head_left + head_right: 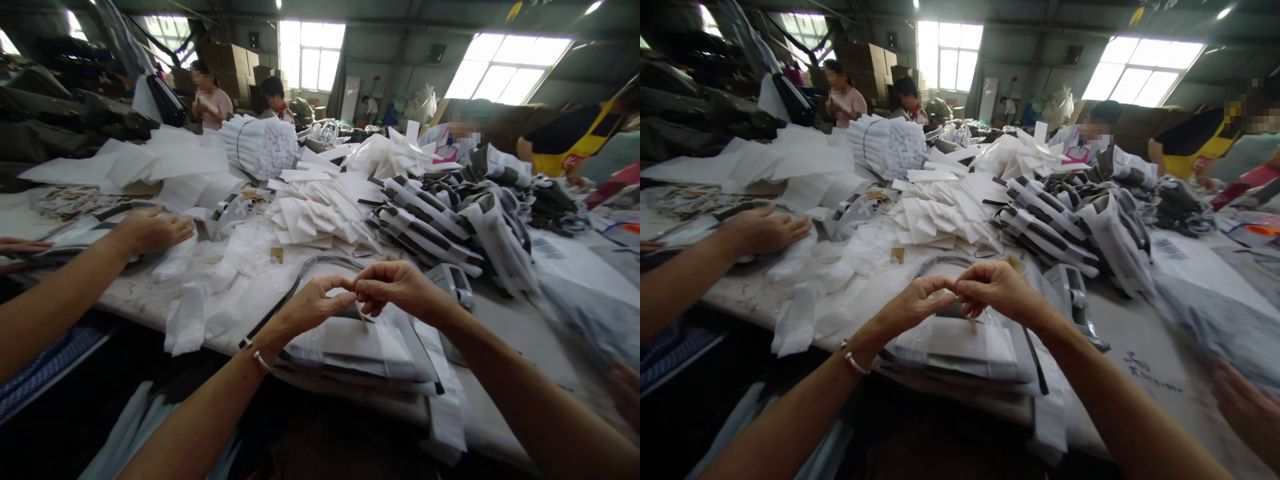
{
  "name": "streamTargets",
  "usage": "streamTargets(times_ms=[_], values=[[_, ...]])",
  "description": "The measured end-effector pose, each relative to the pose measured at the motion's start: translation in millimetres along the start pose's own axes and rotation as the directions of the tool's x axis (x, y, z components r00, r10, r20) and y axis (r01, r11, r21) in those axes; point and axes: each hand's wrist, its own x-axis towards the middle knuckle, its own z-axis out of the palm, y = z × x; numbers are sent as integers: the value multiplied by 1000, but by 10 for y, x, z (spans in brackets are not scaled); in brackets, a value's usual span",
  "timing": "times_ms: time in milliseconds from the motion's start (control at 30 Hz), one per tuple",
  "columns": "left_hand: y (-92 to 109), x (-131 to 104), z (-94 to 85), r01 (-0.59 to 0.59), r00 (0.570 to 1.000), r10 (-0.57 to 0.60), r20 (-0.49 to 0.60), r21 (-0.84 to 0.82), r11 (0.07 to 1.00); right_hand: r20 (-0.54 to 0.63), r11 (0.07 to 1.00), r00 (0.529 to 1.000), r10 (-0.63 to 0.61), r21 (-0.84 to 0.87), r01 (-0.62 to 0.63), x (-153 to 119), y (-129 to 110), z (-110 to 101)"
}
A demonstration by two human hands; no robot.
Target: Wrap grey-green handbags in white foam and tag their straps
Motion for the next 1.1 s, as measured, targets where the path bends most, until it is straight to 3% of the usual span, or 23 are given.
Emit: streamTargets(times_ms=[200, 300, 400, 533, 600, 700, 767, 867, 967, 1100], values=[[-83, 4, 176, 26, 999, -39, -34, -324, 946, -61, 998, 998, -11, -66, 7, -2, -46, -2], [-121, -29, 240, 72, 997, -74, 6, -315, 946, -130, 995, 990, -50, -87, 38, 4, -30, -7], [-163, -58, 275, 106, 992, -119, -44, -232, 967, -146, 994, 986, -81, 60, 91, 4, -10, 30], [-158, -76, 220, 111, 992, -126, -32, -287, 952, -99, 957, 994, -50, 280, 76, 61, -22, 143], [-116, -72, 92, 114, 993, -117, 9, -289, 951, -96, 953, 994, -52, 293, 79, 137, -62, 175], [-114, -20, -264, 103, 994, -106, -13, -120, 987, -128, 953, 990, -62, 287, 97, 311, -137, 130], [-234, 55, -555, 122, 979, -113, -169, 46, 991, -119, 956, 992, -32, 284, 65, 471, -150, 52], [-592, 190, -900, 331, 894, -230, -385, 220, 918, 21, 982, 994, 111, 154, -113, 790, -35, -43], [-959, 289, -1023, 483, 848, -386, -363, 228, 846, 178, 937, 920, 350, -71, -342, 1167, 229, -1], [-1173, 350, -978, 538, 830, -483, -277, 172, 825, 309, 789, 736, 603, -93, -607, 1597, 623, 207]])
